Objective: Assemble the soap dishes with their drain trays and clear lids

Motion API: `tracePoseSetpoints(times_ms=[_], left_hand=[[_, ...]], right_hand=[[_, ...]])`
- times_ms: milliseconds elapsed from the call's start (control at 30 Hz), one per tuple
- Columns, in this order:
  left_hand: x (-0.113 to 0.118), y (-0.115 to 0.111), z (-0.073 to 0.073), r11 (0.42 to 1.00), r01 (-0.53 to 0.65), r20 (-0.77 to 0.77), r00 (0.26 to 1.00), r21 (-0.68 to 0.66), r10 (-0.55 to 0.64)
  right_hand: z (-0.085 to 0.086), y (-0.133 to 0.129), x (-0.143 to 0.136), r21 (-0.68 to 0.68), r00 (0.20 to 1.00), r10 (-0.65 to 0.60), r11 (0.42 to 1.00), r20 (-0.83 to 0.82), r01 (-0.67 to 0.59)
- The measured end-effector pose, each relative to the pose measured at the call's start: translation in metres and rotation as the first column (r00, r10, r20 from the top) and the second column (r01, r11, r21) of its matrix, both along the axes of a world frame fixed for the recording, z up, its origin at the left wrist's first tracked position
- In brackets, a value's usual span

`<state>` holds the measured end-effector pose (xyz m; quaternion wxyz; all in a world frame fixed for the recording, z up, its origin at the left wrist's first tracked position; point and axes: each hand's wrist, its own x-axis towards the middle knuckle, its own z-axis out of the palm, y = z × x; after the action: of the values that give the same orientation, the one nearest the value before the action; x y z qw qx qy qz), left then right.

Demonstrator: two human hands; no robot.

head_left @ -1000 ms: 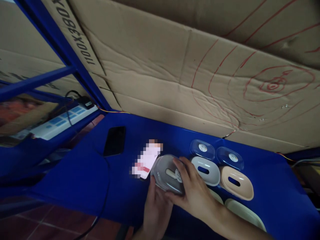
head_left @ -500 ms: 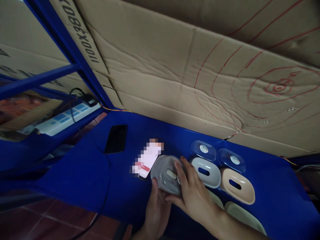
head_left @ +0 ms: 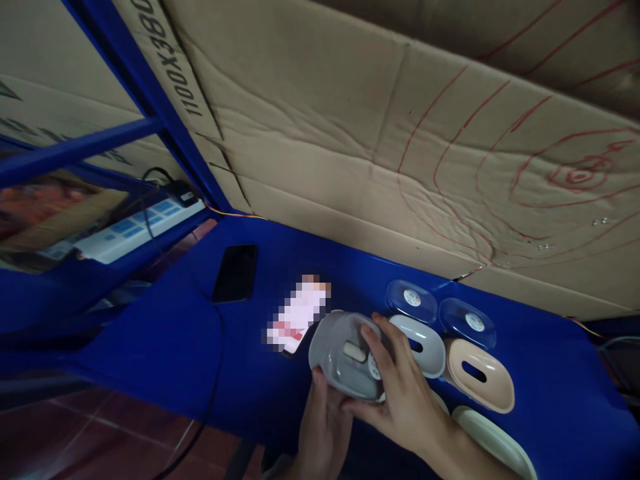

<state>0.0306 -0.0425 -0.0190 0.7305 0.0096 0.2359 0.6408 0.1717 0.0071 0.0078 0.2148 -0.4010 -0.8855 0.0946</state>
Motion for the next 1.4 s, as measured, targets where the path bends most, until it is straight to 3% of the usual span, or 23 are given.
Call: tracePoseSetpoints(times_ms=[100, 200, 267, 367, 533, 700, 767, 833, 933, 1033, 1100, 1167, 1233, 1333, 1400], left_hand=[[0.000, 0.003, -0.002, 0.999, -0.010, 0.015, 1.000, -0.032, 0.011], [-0.004, 0.014, -0.002, 0.996, -0.007, 0.005, 1.000, -0.090, 0.008], [-0.007, 0.025, 0.000, 0.992, -0.014, -0.022, 1.000, -0.124, 0.012], [-0.009, 0.035, 0.000, 0.990, -0.054, -0.061, 0.997, -0.127, 0.046], [-0.009, 0.020, -0.017, 0.993, 0.007, -0.100, 0.995, -0.116, -0.019], [-0.011, 0.002, -0.039, 0.989, 0.056, -0.166, 0.983, -0.137, -0.079], [-0.014, -0.001, -0.044, 0.987, 0.047, -0.203, 0.976, -0.151, -0.078], [-0.019, -0.005, -0.046, 0.985, 0.039, -0.230, 0.970, -0.168, -0.077], [-0.029, -0.009, -0.045, 0.983, 0.044, -0.246, 0.965, -0.179, -0.088], [-0.036, -0.009, -0.041, 0.979, 0.066, -0.271, 0.955, -0.193, -0.118], [-0.038, -0.010, -0.041, 0.976, 0.087, -0.284, 0.948, -0.198, -0.142], [-0.035, -0.013, -0.044, 0.971, 0.133, -0.271, 0.945, -0.196, -0.184], [-0.031, -0.018, -0.051, 0.955, 0.205, -0.240, 0.937, -0.214, -0.255], [-0.023, -0.025, -0.057, 0.921, 0.317, -0.146, 0.924, -0.227, -0.354], [-0.019, -0.026, -0.054, 0.916, 0.325, -0.139, 0.922, -0.235, -0.362]], right_hand=[[0.000, -0.001, -0.003, -0.005, 0.999, -0.010, 1.000, -0.045, 0.010], [-0.002, 0.011, -0.007, -0.095, 0.998, -0.021, 0.995, -0.062, 0.015], [-0.004, 0.032, -0.008, -0.143, 0.998, -0.029, 0.990, -0.057, 0.021], [-0.008, 0.079, -0.007, -0.082, 0.998, -0.064, 0.995, -0.018, 0.062], [-0.015, 0.143, -0.005, 0.019, 0.997, -0.040, 0.999, 0.059, 0.039], [-0.017, 0.155, -0.008, 0.057, 0.986, 0.012, 0.998, 0.166, -0.022], [-0.007, 0.145, -0.002, 0.074, 0.982, 0.013, 0.997, 0.191, -0.028], [0.007, 0.118, 0.009, 0.094, 0.980, 0.008, 0.995, 0.197, -0.027], [0.014, 0.043, 0.033, 0.117, 0.980, 0.009, 0.993, 0.201, -0.033], [-0.007, -0.040, 0.053, 0.236, 0.975, 0.021, 0.969, 0.222, -0.075], [-0.027, -0.076, 0.062, 0.292, 0.972, -0.047, 0.956, 0.231, -0.023], [-0.039, -0.090, 0.065, 0.283, 0.969, -0.056, 0.959, 0.239, -0.014], [-0.039, -0.089, 0.061, 0.236, 0.975, -0.026, 0.971, 0.223, -0.028], [-0.023, -0.078, 0.042, 0.182, 0.990, 0.013, 0.982, 0.141, -0.039], [-0.010, -0.069, 0.030, 0.139, 0.993, 0.076, 0.986, 0.086, -0.088]])
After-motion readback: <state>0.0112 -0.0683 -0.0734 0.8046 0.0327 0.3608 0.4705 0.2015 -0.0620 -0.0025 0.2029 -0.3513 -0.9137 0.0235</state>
